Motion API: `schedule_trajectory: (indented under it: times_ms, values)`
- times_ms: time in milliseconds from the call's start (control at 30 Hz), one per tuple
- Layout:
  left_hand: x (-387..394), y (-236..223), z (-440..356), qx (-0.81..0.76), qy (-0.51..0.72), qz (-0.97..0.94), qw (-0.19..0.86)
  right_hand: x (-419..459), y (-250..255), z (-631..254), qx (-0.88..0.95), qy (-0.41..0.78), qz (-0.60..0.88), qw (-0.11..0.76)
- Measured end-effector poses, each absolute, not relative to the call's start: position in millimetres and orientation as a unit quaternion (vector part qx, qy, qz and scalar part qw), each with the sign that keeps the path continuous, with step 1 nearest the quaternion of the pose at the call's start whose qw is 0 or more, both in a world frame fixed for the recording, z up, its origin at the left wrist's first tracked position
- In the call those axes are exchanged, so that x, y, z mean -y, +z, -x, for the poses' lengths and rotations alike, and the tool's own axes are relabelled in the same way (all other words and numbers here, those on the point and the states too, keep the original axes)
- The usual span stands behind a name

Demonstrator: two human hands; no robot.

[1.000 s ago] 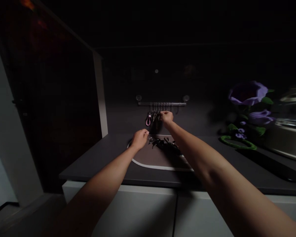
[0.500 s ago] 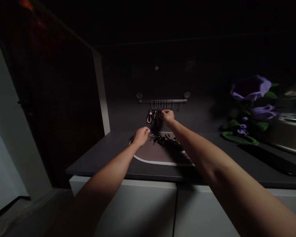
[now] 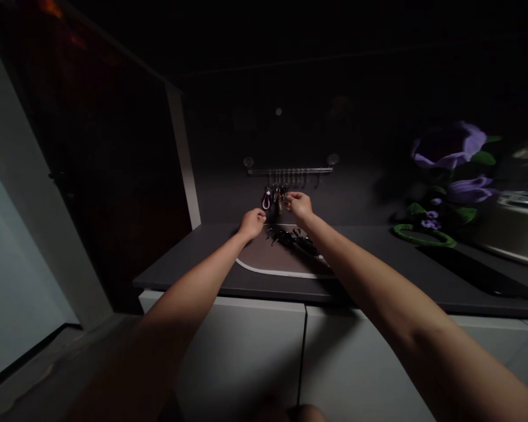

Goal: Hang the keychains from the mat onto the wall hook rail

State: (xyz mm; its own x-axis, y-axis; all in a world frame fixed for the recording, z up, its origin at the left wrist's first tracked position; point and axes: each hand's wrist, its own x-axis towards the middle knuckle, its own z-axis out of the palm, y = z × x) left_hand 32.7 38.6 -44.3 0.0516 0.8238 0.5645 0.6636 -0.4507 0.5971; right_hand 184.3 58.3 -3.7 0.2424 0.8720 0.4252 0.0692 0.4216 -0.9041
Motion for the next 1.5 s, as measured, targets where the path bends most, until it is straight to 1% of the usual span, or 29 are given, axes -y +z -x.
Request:
schedule_trajectory:
  times_ms: [33, 100, 233, 367, 567, 767, 1100, 1333, 1500]
  values:
    - [-38.0, -39.7, -34.4, -0.521, 0.449, -0.720, 0.095, -50.0, -4.9, -182.7, 0.521, 0.333, 0.436, 0.654]
    - [-37.4, -33.0, -38.0, -0.525, 0.449, -0.716, 0.098, -37.1, -9.3, -181.4, 0.520, 0.346, 0.429, 0.652]
    - [-41.7, -34.8, -44.9, -0.532, 0.439, -0.716, 0.107, -29.6, -26.9, -186.8, 0.562, 0.321, 0.427, 0.631]
    - [-50.4, -52.0, -48.4, -0.539, 0.417, -0.726, 0.093, -35.7, -46.0, -197.2, 0.635, 0.257, 0.440, 0.581]
    - [-57.4, -72.0, -41.8, -0.529, 0.346, -0.775, 0.002, -36.1, -48.3, -202.5, 0.724, 0.129, 0.462, 0.495]
    - [-61.2, -74.8, -36.8, -0.519, 0.309, -0.797, 0.010, -33.8, -49.7, -198.7, 0.753, 0.073, 0.484, 0.440]
    - [-61.2, -75.9, -37.1, -0.524, 0.321, -0.789, 0.008, -34.0, -53.2, -196.8, 0.760, 0.053, 0.495, 0.418]
    - [-56.4, -69.7, -37.0, -0.515, 0.352, -0.781, 0.037, -36.7, -54.9, -196.7, 0.770, 0.047, 0.483, 0.415]
    - [-47.8, -61.3, -38.8, -0.489, 0.379, -0.784, 0.051, -36.8, -55.1, -195.8, 0.776, 0.038, 0.488, 0.398]
